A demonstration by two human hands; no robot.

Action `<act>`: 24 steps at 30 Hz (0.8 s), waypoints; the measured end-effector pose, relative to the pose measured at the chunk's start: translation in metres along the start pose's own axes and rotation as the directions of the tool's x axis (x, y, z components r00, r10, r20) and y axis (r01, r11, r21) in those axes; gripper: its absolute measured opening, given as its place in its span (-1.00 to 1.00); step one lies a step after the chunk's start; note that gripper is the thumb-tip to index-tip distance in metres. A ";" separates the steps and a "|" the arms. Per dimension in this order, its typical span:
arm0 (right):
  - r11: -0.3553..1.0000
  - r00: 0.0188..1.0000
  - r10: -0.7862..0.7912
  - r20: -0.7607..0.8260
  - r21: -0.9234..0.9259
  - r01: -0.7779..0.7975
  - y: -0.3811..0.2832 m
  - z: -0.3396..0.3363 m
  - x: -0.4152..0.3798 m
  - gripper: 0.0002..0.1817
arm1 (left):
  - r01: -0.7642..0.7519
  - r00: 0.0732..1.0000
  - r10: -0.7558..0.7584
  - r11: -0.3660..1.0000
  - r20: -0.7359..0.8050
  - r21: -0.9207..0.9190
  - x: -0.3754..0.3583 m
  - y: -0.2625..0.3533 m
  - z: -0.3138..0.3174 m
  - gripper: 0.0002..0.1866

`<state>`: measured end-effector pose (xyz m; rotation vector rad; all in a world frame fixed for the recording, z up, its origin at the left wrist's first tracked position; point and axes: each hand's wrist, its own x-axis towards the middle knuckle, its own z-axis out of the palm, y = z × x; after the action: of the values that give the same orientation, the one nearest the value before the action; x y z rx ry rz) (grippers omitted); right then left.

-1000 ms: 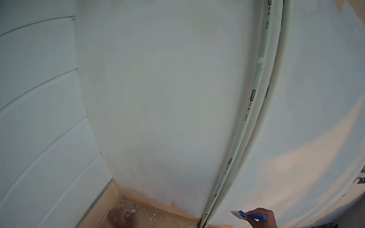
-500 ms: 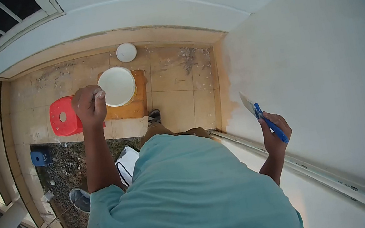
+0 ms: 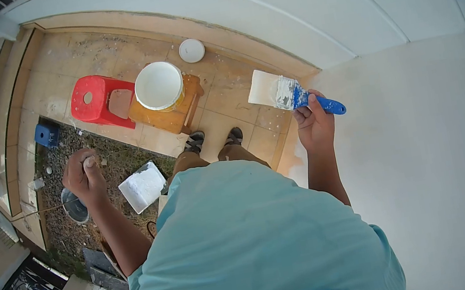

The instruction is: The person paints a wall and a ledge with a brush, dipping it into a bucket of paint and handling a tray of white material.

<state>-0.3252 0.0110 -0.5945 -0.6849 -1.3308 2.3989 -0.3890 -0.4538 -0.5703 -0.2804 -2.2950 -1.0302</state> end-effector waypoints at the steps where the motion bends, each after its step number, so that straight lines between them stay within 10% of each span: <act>1: 0.979 0.989 0.143 0.038 0.140 -0.147 0.004 -0.002 0.013 -0.80 | 0.048 0.999 -0.048 0.998 -0.006 0.049 -0.011 0.007 -0.013 -0.55; 6: 0.916 0.938 0.333 0.101 0.201 -0.347 0.021 0.003 0.052 -0.81 | 0.119 0.992 -0.124 0.961 0.002 0.249 -0.043 0.045 -0.036 -0.54; 16: 0.961 0.941 0.276 0.198 -0.059 -0.270 0.004 0.065 0.077 -0.71 | 0.119 0.988 -0.092 0.966 -0.126 0.231 -0.037 0.045 -0.031 -0.63; 24: 0.828 0.869 0.376 0.323 -0.538 -0.158 0.132 0.169 0.102 -0.71 | 0.338 0.932 -0.302 0.923 -0.199 0.184 -0.078 0.002 -0.063 -0.63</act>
<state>-0.5077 -0.1271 -0.6564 -0.5217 -2.2260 2.5315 -0.2981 -0.4944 -0.5834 0.2723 -2.3174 -0.9064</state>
